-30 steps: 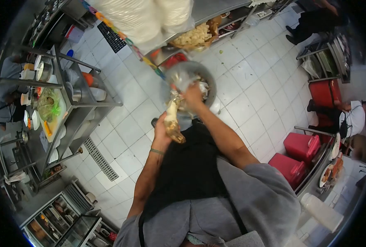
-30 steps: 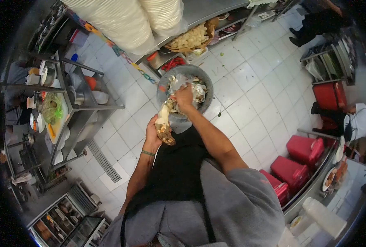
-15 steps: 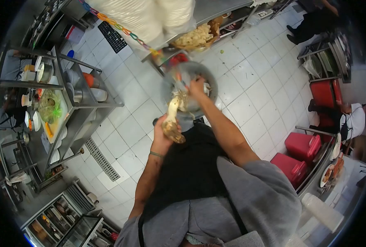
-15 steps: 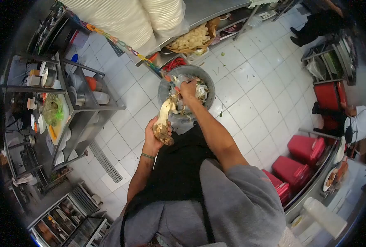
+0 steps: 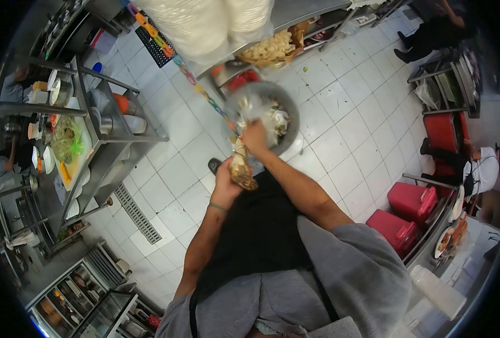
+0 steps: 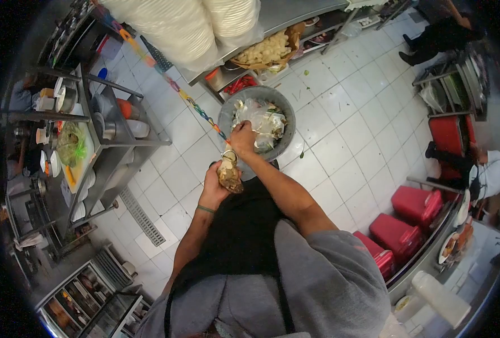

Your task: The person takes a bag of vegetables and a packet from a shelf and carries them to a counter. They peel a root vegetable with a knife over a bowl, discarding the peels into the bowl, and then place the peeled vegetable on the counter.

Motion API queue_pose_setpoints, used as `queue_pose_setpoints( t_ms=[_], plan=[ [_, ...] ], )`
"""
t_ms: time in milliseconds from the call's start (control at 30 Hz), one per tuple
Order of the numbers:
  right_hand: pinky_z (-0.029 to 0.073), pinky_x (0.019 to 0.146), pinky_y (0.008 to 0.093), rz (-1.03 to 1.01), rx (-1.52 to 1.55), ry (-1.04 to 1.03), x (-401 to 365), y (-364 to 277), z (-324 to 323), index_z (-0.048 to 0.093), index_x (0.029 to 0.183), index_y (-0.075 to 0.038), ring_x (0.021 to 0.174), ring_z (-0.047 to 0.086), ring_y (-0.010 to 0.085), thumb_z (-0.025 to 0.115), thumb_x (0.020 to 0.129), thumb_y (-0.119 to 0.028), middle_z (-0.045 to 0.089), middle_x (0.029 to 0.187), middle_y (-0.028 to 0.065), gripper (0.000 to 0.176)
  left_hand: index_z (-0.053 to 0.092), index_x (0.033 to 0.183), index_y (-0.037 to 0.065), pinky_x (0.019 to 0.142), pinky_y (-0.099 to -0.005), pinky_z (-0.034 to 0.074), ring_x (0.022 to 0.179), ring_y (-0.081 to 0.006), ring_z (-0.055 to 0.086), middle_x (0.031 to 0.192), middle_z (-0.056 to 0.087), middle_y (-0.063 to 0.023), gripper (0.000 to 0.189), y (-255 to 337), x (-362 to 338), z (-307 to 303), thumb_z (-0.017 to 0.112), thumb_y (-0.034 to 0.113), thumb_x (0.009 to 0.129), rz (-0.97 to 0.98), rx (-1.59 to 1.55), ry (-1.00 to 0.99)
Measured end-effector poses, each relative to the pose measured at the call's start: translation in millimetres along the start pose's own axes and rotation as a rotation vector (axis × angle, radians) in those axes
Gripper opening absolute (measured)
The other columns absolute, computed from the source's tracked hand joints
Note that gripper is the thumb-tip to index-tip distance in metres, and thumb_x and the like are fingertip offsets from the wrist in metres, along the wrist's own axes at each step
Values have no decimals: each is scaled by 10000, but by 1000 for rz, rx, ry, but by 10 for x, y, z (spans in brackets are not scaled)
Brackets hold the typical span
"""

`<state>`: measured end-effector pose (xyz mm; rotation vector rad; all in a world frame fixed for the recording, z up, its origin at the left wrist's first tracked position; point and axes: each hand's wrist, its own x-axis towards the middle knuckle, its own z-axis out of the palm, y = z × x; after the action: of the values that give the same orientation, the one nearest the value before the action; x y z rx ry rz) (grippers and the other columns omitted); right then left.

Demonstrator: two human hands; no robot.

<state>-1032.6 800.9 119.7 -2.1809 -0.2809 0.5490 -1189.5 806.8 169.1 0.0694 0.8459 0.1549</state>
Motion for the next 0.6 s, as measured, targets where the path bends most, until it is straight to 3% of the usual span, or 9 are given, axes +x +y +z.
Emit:
queue_pose_setpoints(
  t_ms=[100, 167, 267, 400, 467, 567, 600],
  plan=[
    [501, 789, 522, -40, 12, 91, 5, -97, -6, 526, 1119, 1, 850, 644, 477, 477, 947, -210, 666, 858, 283, 278, 571, 1096, 11, 658, -413, 551, 803, -313, 659, 883, 642, -178, 413, 26, 15, -101, 371, 359, 999, 28, 97, -52],
    [505, 770, 533, -126, 53, 173, 286, 79, -15, 514, 1119, 0, 830, 647, 483, 472, 947, -199, 664, 852, 283, 266, 581, 1055, 29, 630, -398, 538, 709, -281, 638, 816, 635, -129, 346, 88, -236, 120, 422, 328, 979, 14, 124, 4],
    [507, 753, 547, 64, -11, 348, 600, -25, -284, 500, 1117, 17, 817, 654, 479, 473, 956, -201, 656, 875, 292, 272, 589, 1044, 41, 623, -394, 533, 703, -266, 633, 815, 634, -109, 324, 86, -384, 106, 459, 329, 971, -1, 70, -24],
    [510, 749, 540, 249, 414, 92, 329, -342, -536, 510, 1076, 43, 830, 658, 472, 473, 970, -225, 644, 921, 315, 291, 571, 1164, 21, 656, -414, 560, 944, -313, 637, 1027, 631, -156, 446, 101, -278, -87, 414, 404, 998, -90, -321, -112],
    [510, 756, 533, 277, 669, -64, 189, -124, -280, 519, 1058, 54, 849, 658, 468, 471, 976, -241, 642, 941, 320, 309, 576, 1168, 38, 654, -409, 554, 929, -313, 631, 1022, 632, -150, 423, 76, -197, 21, 421, 396, 1003, -18, -200, 24],
    [505, 777, 520, 94, 100, 2, -70, -104, -133, 535, 1041, 52, 880, 654, 462, 467, 970, -231, 652, 943, 301, 300, 579, 1155, 46, 635, -413, 549, 883, -302, 633, 1001, 636, -142, 406, 79, -226, 299, 424, 392, 1010, -40, -4, 89],
    [502, 784, 516, 81, 91, 38, -118, -150, -134, 536, 1042, 49, 888, 652, 459, 469, 966, -228, 655, 943, 294, 295, 579, 1147, 46, 627, -416, 548, 864, -297, 635, 992, 639, -139, 403, 81, -252, 357, 423, 392, 1013, -70, 62, 90]
  ],
)
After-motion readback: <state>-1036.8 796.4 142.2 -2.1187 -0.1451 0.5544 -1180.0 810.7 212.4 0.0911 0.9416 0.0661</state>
